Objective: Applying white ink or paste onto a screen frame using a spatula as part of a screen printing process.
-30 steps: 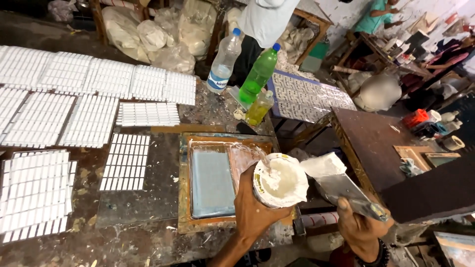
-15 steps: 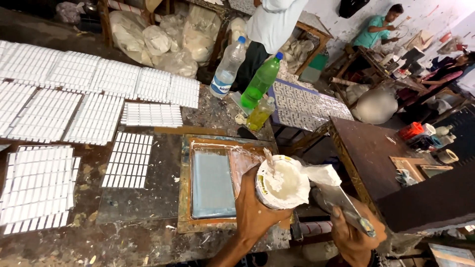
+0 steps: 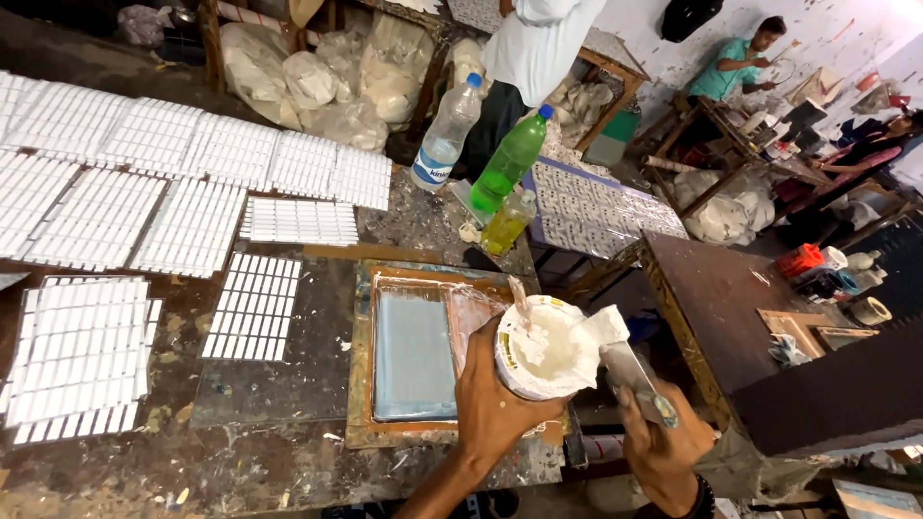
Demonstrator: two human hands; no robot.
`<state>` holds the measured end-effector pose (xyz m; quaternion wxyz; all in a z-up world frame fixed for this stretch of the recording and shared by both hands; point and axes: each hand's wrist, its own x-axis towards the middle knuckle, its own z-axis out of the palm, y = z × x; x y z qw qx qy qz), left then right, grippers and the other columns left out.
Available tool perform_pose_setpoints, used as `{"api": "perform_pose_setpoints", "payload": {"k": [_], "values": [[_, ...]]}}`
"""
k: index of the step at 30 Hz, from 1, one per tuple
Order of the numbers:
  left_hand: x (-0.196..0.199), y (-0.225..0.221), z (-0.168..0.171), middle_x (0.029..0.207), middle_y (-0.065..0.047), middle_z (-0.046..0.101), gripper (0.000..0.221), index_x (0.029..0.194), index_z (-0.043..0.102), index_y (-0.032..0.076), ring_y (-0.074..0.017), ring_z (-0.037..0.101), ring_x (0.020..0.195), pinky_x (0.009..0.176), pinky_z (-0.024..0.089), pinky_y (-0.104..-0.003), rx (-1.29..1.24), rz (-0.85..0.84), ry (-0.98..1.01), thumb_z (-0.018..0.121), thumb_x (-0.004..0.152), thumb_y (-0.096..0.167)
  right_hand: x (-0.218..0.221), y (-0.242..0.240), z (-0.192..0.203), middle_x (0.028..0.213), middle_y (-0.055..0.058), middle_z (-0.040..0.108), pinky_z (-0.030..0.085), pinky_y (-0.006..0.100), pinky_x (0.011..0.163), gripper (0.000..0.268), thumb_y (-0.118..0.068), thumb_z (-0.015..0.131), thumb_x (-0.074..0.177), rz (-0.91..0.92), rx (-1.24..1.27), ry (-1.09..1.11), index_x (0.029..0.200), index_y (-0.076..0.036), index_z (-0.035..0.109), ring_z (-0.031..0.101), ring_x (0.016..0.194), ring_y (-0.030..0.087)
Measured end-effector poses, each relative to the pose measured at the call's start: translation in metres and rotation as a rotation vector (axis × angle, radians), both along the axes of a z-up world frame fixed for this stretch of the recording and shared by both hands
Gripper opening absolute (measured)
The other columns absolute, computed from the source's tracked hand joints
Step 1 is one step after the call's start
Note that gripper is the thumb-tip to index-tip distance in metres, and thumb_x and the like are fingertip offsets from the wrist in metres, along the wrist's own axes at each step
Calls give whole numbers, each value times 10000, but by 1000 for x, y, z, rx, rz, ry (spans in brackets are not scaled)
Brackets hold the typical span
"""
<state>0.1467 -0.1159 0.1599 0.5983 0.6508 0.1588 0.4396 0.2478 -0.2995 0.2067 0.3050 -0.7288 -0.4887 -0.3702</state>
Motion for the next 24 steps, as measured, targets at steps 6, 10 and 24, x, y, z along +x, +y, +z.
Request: {"api": "perform_pose_setpoints", "payload": {"k": [6, 10, 24], "values": [[-3, 6, 11, 1297, -170, 623, 1052, 1417, 488, 44, -340, 691, 1159, 943, 584, -428, -24, -26, 2, 977, 530, 329, 16, -4, -8, 899, 153, 714, 493, 321, 564, 134, -56, 712, 936, -11, -76, 4, 1004, 56, 685, 668, 652, 199], [-1, 9, 16, 1290, -169, 630, 1056, 1429, 481, 47, -336, 697, 1159, 939, 587, -431, -28, -27, -33, 970, 535, 323, 18, -3, -11, 850, 121, 671, 437, 325, 506, 115, -43, 734, 912, -31, -69, 94, 977, 28, 672, 604, 564, 184], [12, 29, 4, 1269, -157, 657, 1076, 1401, 452, 22, -275, 734, 1122, 909, 603, -379, -77, -72, -35, 990, 533, 362, 54, -12, -58, 884, 125, 705, 495, 310, 559, 202, -80, 749, 872, -42, -165, 126, 1051, 1, 700, 654, 676, 178]]}}
